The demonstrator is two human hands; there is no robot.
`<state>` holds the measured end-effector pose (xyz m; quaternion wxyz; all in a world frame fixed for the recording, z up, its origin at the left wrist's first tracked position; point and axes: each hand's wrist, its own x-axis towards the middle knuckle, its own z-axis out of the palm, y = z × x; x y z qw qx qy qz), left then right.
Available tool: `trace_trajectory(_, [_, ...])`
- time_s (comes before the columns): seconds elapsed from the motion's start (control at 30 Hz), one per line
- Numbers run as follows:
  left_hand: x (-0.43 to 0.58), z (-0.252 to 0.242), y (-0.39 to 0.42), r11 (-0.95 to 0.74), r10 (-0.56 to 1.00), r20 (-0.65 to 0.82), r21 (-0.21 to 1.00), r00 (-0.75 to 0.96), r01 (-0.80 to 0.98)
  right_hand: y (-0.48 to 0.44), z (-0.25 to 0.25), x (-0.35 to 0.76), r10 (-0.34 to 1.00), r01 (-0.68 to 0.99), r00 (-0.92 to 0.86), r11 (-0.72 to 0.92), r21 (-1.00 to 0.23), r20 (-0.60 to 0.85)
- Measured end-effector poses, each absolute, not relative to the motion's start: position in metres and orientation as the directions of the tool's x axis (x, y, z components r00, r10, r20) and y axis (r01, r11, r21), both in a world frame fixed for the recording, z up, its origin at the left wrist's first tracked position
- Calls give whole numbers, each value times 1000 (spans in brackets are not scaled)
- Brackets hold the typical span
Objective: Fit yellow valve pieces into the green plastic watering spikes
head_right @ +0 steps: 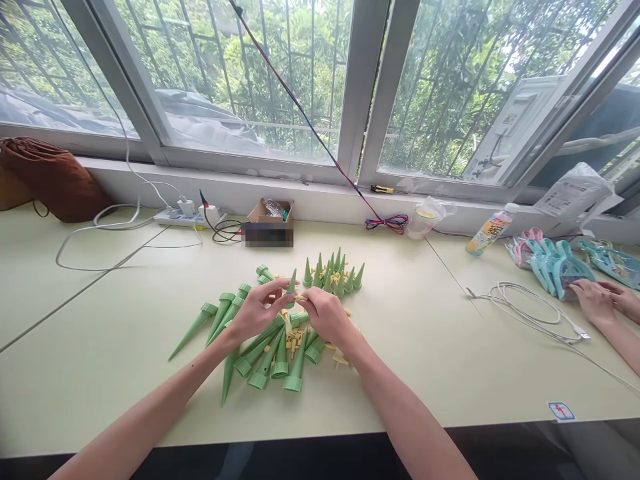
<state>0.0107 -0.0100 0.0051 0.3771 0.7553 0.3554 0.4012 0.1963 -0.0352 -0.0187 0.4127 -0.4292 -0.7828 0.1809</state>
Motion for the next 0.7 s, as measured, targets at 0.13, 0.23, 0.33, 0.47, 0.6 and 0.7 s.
trace_trajectory(0.13, [11, 1, -10, -489, 829, 365, 841, 423, 233, -36, -18, 196, 819, 528, -287, 568, -631, 497])
trace_trajectory(0.23, [11, 1, -10, -493, 830, 372, 837, 416, 236, -37, -17, 195, 819, 530, -279, 567, -630, 501])
trace_trajectory(0.33, [12, 4, -12, -456, 843, 347, 866, 411, 205, -36, -17, 195, 819, 523, -265, 566, -637, 509])
trace_trajectory(0.47, [13, 11, -13, -369, 869, 300, 923, 393, 111, -36, -17, 195, 813, 476, -230, 574, -666, 536])
trace_trajectory(0.6, [13, 15, -13, -233, 916, 192, 969, 353, 77, -38, -15, 195, 813, 440, -237, 578, -687, 532])
trace_trajectory(0.7, [12, 16, -13, -114, 941, 92, 992, 324, 50, -38, -15, 195, 809, 431, -253, 585, -687, 531])
